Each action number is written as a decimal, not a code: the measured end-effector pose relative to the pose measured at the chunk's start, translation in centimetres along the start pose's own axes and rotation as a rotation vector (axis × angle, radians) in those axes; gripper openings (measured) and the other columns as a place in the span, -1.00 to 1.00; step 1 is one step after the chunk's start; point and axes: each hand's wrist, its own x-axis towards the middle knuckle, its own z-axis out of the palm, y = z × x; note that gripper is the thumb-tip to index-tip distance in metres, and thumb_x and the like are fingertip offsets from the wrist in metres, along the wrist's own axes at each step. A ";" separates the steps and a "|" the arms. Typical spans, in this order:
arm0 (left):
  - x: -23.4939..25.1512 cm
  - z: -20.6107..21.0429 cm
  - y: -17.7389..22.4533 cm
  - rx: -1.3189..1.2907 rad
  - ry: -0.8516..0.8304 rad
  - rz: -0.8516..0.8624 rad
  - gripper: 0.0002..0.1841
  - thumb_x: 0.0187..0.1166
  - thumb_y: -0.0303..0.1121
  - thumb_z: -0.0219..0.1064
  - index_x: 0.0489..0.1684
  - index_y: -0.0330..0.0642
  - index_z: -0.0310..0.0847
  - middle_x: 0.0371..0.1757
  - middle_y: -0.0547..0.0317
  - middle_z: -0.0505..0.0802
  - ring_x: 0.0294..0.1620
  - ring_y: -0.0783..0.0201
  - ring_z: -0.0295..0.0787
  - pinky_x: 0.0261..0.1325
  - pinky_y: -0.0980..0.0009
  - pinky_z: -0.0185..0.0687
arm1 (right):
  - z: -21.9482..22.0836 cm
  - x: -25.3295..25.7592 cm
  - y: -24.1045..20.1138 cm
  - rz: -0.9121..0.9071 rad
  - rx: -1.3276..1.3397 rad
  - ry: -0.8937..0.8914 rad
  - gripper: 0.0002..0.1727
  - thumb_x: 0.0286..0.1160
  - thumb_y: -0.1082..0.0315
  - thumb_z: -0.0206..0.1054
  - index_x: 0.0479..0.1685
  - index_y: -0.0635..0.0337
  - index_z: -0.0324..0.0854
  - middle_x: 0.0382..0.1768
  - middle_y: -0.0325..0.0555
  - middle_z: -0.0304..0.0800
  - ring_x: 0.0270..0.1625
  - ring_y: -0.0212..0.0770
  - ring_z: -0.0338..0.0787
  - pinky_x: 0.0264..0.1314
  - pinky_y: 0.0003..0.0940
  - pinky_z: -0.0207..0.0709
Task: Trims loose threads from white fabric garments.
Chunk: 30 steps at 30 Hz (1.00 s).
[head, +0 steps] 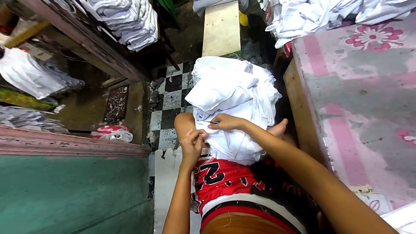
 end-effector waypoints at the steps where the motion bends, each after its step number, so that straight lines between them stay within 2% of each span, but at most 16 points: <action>1: 0.0 -0.2 0.1 -0.036 0.015 -0.040 -0.86 0.52 -0.48 0.36 -0.26 -0.39 0.81 -0.40 0.20 0.68 -0.35 0.54 0.57 -0.20 0.60 0.51 | 0.0 0.0 0.5 -0.044 -0.065 0.061 -0.60 0.79 0.19 0.24 -0.20 0.43 0.70 -0.37 0.09 0.64 -0.25 -0.05 0.60 -0.08 0.01 0.43; 2: 0.1 -0.4 0.2 -0.049 0.027 -0.080 -0.86 0.54 -0.47 0.34 -0.25 -0.38 0.79 -0.38 0.23 0.68 -0.37 0.58 0.55 -0.23 0.65 0.49 | -0.3 -0.1 0.7 -0.071 -0.144 0.116 -0.56 0.75 0.10 0.28 -0.01 0.41 0.74 -0.18 0.22 0.79 -0.06 0.13 0.76 0.11 0.21 0.54; 4: 0.4 -0.6 0.3 -0.092 0.048 -0.153 -0.88 0.58 -0.46 0.32 -0.25 -0.34 0.74 -0.43 0.33 0.64 -0.46 0.67 0.45 -0.34 0.71 0.38 | -0.6 -0.8 0.5 -0.122 -0.296 0.225 -0.44 0.69 -0.09 0.29 0.10 0.33 0.74 -0.06 0.24 0.84 0.07 0.23 0.82 0.13 0.33 0.56; 6: 0.7 -0.8 0.5 -0.176 0.053 -0.217 -0.92 0.59 -0.48 0.31 -0.24 -0.28 0.69 -0.52 0.46 0.54 -0.52 0.70 0.39 -0.38 0.72 0.34 | -0.5 -1.5 0.0 -0.255 -0.422 0.351 -0.42 0.63 -0.14 0.30 -0.05 0.32 0.75 -0.24 0.18 0.84 -0.11 0.21 0.85 -0.12 0.26 0.58; 8: 0.9 -1.0 0.8 -0.278 0.054 -0.265 -0.97 0.59 -0.50 0.31 -0.19 -0.24 0.66 -0.53 0.51 0.53 -0.52 0.69 0.42 -0.36 0.71 0.40 | -0.3 -1.7 -0.7 -0.400 -0.448 0.411 -0.51 0.56 -0.05 0.39 -0.17 0.31 0.75 -0.38 0.11 0.81 -0.27 0.14 0.84 -0.28 0.16 0.58; 10: 0.9 -1.3 1.0 -0.297 0.058 -0.293 -0.96 0.61 -0.48 0.33 -0.15 -0.23 0.66 -0.51 0.49 0.58 -0.52 0.68 0.45 -0.36 0.70 0.44 | 0.2 -1.4 -1.4 -0.462 -0.404 0.376 -0.65 0.51 0.12 0.45 -0.17 0.32 0.77 -0.40 0.11 0.83 -0.29 0.13 0.85 -0.27 0.17 0.60; 12: 1.0 -1.7 1.0 -0.127 0.048 -0.267 -0.88 0.62 -0.40 0.36 -0.12 -0.28 0.71 -0.47 0.39 0.66 -0.51 0.64 0.49 -0.36 0.66 0.45 | 0.7 -1.0 -1.8 -0.424 -0.379 0.343 -0.66 0.48 0.16 0.47 -0.12 0.33 0.79 -0.34 0.15 0.84 -0.25 0.15 0.84 -0.21 0.19 0.59; 13: 0.9 -2.0 1.0 0.020 0.026 -0.227 -0.82 0.63 -0.37 0.36 -0.10 -0.33 0.76 -0.44 0.25 0.71 -0.48 0.51 0.53 -0.33 0.54 0.48 | 0.9 -0.9 -1.9 -0.360 -0.407 0.337 -0.60 0.48 0.10 0.48 -0.04 0.34 0.79 -0.22 0.17 0.85 -0.16 0.16 0.85 -0.15 0.20 0.61; 15: 0.9 -2.6 1.6 0.258 -0.081 -0.180 -0.78 0.61 -0.40 0.40 -0.03 -0.43 0.80 -0.26 -0.14 0.81 -0.29 0.08 0.73 -0.12 0.13 0.66 | 0.8 -0.6 -2.2 -0.162 -0.447 0.237 -0.44 0.49 -0.05 0.49 0.15 0.32 0.75 0.02 0.20 0.77 0.04 0.19 0.79 0.00 0.21 0.56; 16: 0.9 -2.9 2.0 0.327 -0.137 -0.200 -0.78 0.58 -0.43 0.43 -0.03 -0.45 0.81 -0.18 -0.27 0.82 -0.18 -0.10 0.79 0.01 -0.03 0.69 | 0.6 -0.4 -2.1 -0.093 -0.419 0.167 -0.44 0.48 -0.05 0.51 0.15 0.31 0.75 0.10 0.22 0.76 0.15 0.21 0.76 0.11 0.25 0.53; 18: 0.9 -3.0 2.5 0.380 -0.173 -0.247 -0.84 0.50 -0.50 0.50 -0.13 -0.44 0.85 -0.14 -0.36 0.78 -0.05 -0.24 0.76 0.15 -0.15 0.63 | 0.2 0.3 -1.3 -0.062 -0.325 0.075 -0.60 0.50 0.11 0.53 0.03 0.31 0.82 0.09 0.24 0.81 0.21 0.22 0.75 0.23 0.31 0.50; 21: 0.6 -3.0 1.9 0.376 -0.133 -0.205 -0.90 0.44 -0.55 0.53 -0.25 -0.45 0.85 -0.19 -0.34 0.75 -0.04 -0.24 0.73 0.14 -0.14 0.61 | 0.0 0.8 -0.4 -0.124 -0.192 0.082 -0.75 0.58 0.29 0.42 -0.13 0.38 0.79 -0.17 0.22 0.81 -0.01 0.15 0.76 0.12 0.22 0.49; 24: 0.1 -2.7 1.2 0.329 -0.087 -0.167 -0.83 0.42 -0.47 0.57 -0.23 -0.44 0.82 -0.26 -0.24 0.74 -0.17 -0.13 0.72 -0.01 -0.06 0.63 | -0.1 1.5 0.2 -0.179 -0.069 0.129 -0.77 0.66 0.34 0.32 -0.07 0.40 0.73 -0.27 0.14 0.76 -0.15 0.00 0.72 0.02 0.06 0.51; 27: 0.0 -2.2 1.3 0.276 -0.095 -0.226 -0.53 0.35 -0.32 0.66 0.20 -0.38 0.78 -0.20 -0.24 0.75 -0.20 -0.06 0.67 -0.07 0.02 0.57 | -0.5 1.7 -0.6 -0.162 -0.053 0.102 -0.77 0.70 0.34 0.28 -0.02 0.39 0.69 -0.36 0.04 0.67 -0.28 -0.10 0.59 -0.10 -0.05 0.44; 28: 0.0 -2.0 1.4 0.252 -0.098 -0.238 -0.51 0.36 -0.34 0.65 0.27 -0.35 0.76 -0.17 -0.24 0.74 -0.18 -0.05 0.66 -0.04 0.02 0.57 | -0.6 1.7 -0.8 -0.158 -0.059 0.086 -0.76 0.71 0.34 0.28 0.00 0.39 0.69 -0.34 0.05 0.67 -0.28 -0.10 0.59 -0.09 -0.04 0.44; 30: 0.0 -1.4 1.3 0.206 -0.054 -0.229 -0.67 0.37 -0.38 0.63 0.05 -0.34 0.86 -0.18 -0.20 0.75 -0.15 -0.02 0.67 -0.02 0.05 0.58 | -0.7 1.8 -1.0 -0.164 -0.070 0.066 -0.76 0.71 0.34 0.27 0.02 0.39 0.69 -0.31 0.07 0.70 -0.24 -0.08 0.63 -0.06 -0.02 0.46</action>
